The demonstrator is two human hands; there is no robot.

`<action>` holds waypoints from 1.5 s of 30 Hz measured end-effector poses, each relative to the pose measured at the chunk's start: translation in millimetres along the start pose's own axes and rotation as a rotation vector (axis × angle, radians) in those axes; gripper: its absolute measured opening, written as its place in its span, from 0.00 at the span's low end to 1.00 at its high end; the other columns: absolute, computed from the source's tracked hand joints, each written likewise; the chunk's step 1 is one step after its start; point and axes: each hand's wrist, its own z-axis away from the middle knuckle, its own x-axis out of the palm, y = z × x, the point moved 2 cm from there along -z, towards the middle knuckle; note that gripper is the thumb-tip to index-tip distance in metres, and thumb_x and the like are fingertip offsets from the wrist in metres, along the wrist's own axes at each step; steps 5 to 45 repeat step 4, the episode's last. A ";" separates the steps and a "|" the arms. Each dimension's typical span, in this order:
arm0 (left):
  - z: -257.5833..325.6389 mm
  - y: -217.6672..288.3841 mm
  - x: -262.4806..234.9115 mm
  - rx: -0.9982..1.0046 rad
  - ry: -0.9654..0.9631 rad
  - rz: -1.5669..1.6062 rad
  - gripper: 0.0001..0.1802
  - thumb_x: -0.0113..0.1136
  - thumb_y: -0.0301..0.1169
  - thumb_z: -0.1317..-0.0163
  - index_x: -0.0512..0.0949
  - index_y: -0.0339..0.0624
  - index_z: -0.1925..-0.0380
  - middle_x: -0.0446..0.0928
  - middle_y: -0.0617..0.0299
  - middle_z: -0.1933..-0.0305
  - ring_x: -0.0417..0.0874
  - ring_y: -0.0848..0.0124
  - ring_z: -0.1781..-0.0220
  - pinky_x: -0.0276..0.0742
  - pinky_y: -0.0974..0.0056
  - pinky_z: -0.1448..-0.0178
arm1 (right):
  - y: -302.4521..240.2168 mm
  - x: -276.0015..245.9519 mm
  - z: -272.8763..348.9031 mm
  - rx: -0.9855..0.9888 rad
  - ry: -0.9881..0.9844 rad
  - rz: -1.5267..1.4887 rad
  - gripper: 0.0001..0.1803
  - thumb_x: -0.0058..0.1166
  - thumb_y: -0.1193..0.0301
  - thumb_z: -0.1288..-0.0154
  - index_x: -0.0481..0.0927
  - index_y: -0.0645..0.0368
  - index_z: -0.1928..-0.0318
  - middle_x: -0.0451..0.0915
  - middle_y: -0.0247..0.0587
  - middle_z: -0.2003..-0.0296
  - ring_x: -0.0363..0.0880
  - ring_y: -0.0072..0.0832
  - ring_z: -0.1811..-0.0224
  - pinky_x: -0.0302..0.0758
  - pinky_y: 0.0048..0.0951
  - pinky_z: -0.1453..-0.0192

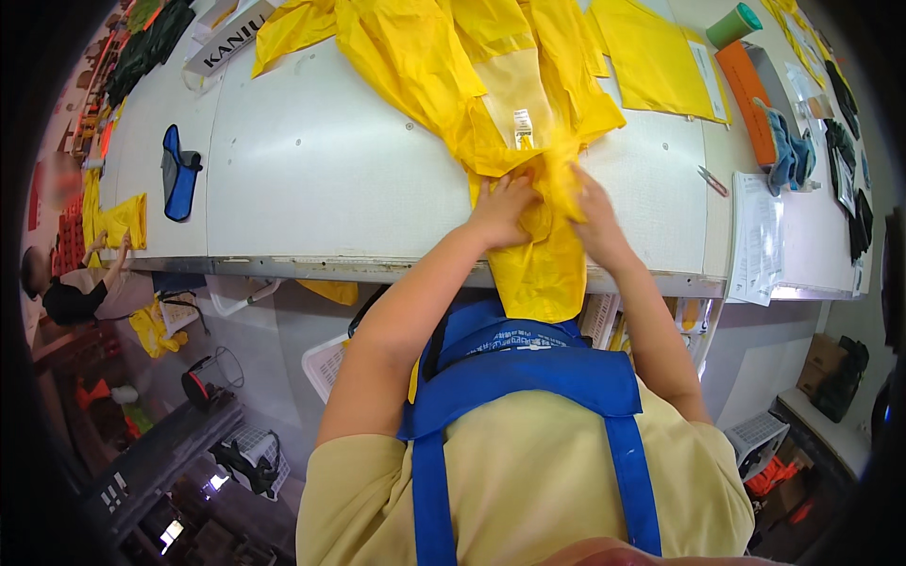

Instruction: The person folds a yellow garment on a white table, smoothing and aligning the fabric, then uses scissors to trim a small edge. The person continues folding the garment into a compact rectangle and places it into a white basket.

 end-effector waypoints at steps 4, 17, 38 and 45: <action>-2.1 -38.3 -0.7 -0.014 0.191 0.895 0.48 0.62 0.36 0.49 0.47 0.48 0.29 0.53 0.54 0.27 0.47 0.57 0.24 0.35 0.54 0.24 | -42.2 13.1 -14.7 -0.150 -0.398 0.560 0.37 0.57 0.67 0.39 0.58 0.47 0.31 0.47 0.45 0.28 0.39 0.42 0.25 0.40 0.55 0.26; -2.1 -38.3 -0.7 -0.014 0.191 0.895 0.48 0.62 0.36 0.49 0.47 0.48 0.29 0.53 0.54 0.27 0.47 0.57 0.24 0.35 0.54 0.24 | -42.2 13.1 -14.7 -0.150 -0.398 0.560 0.37 0.57 0.67 0.39 0.58 0.47 0.31 0.47 0.45 0.28 0.39 0.42 0.25 0.40 0.55 0.26; -2.1 -38.3 -0.7 -0.014 0.191 0.895 0.48 0.62 0.36 0.49 0.47 0.48 0.29 0.53 0.54 0.27 0.47 0.57 0.24 0.35 0.54 0.24 | -42.2 13.1 -14.7 -0.150 -0.398 0.560 0.37 0.57 0.67 0.39 0.58 0.47 0.31 0.47 0.45 0.28 0.39 0.42 0.25 0.40 0.55 0.26; -2.1 -38.3 -0.7 -0.014 0.191 0.895 0.48 0.62 0.36 0.49 0.47 0.48 0.29 0.53 0.54 0.27 0.47 0.57 0.24 0.35 0.54 0.24 | -42.2 13.1 -14.7 -0.150 -0.398 0.560 0.37 0.57 0.67 0.39 0.58 0.47 0.31 0.47 0.45 0.28 0.39 0.42 0.25 0.40 0.55 0.26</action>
